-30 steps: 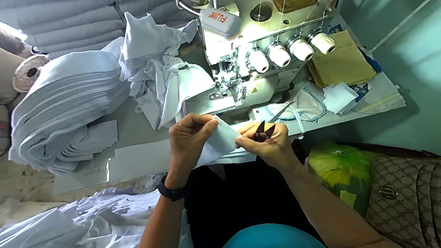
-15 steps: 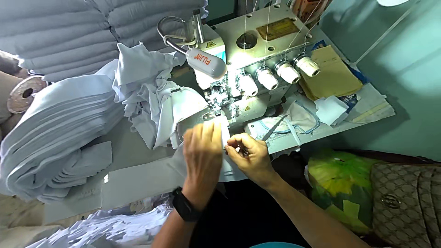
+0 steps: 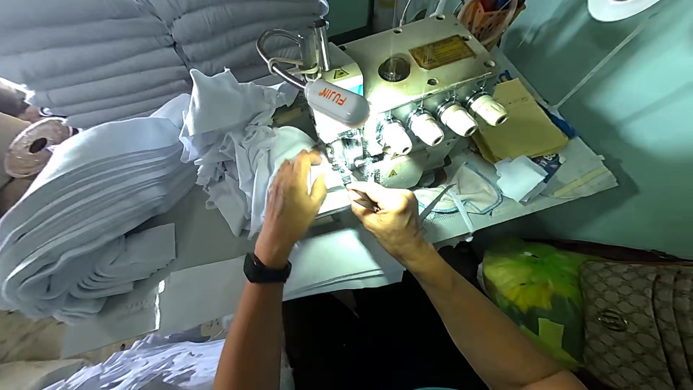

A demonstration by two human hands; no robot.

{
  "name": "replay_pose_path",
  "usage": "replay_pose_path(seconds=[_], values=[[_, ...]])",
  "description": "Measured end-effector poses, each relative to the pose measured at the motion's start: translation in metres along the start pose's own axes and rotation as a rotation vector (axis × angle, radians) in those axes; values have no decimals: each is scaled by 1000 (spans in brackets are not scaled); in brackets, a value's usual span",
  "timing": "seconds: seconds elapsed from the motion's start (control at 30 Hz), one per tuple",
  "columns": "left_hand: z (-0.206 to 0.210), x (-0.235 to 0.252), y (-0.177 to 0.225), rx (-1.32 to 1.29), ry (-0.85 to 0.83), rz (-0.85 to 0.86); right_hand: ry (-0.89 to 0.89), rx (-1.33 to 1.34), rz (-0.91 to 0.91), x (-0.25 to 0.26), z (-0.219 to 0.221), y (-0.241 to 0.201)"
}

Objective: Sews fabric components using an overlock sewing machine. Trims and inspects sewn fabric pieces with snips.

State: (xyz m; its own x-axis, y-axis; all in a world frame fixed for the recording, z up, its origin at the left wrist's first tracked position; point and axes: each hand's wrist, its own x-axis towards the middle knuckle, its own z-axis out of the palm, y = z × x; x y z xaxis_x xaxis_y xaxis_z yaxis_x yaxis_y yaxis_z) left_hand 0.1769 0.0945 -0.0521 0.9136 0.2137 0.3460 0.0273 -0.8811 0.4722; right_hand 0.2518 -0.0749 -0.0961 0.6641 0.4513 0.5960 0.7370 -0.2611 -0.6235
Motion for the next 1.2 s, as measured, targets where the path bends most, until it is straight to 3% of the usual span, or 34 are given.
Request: replay_pose_path(seconds=[0.13, 0.23, 0.33, 0.4, 0.57, 0.7, 0.83, 0.9, 1.0, 1.1, 1.2], values=[[-1, 38, -40, -218, 45, -99, -45, 377, 113, -23, -7, 2], [7, 43, -66, -516, 194, -118, -90, 503, 324, -38, -29, 13], [7, 20, -57, -676, 300, -162, -148, 515, 593, -46, -59, 28], [1, -12, -38, -659, 315, -157, -198, 491, 671, -53, -70, 35], [5, -111, -27, -339, 367, -157, -362, 226, 550, -69, -58, 36], [13, -179, -38, -23, 357, -282, -465, 45, 493, -69, -45, 31], [19, -202, -44, 169, 370, -322, -506, -101, 389, -72, -52, 32], [20, -204, -46, 155, 413, -283, -456, -310, 331, -73, -64, 42], [11, -206, -51, 114, 434, -213, -393, -483, 407, -61, -74, 48], [-22, -218, -62, 215, 348, -324, -335, -158, 332, -52, -66, 22], [-58, -238, -78, 219, 266, -393, -270, 678, 294, -29, -66, -7]])
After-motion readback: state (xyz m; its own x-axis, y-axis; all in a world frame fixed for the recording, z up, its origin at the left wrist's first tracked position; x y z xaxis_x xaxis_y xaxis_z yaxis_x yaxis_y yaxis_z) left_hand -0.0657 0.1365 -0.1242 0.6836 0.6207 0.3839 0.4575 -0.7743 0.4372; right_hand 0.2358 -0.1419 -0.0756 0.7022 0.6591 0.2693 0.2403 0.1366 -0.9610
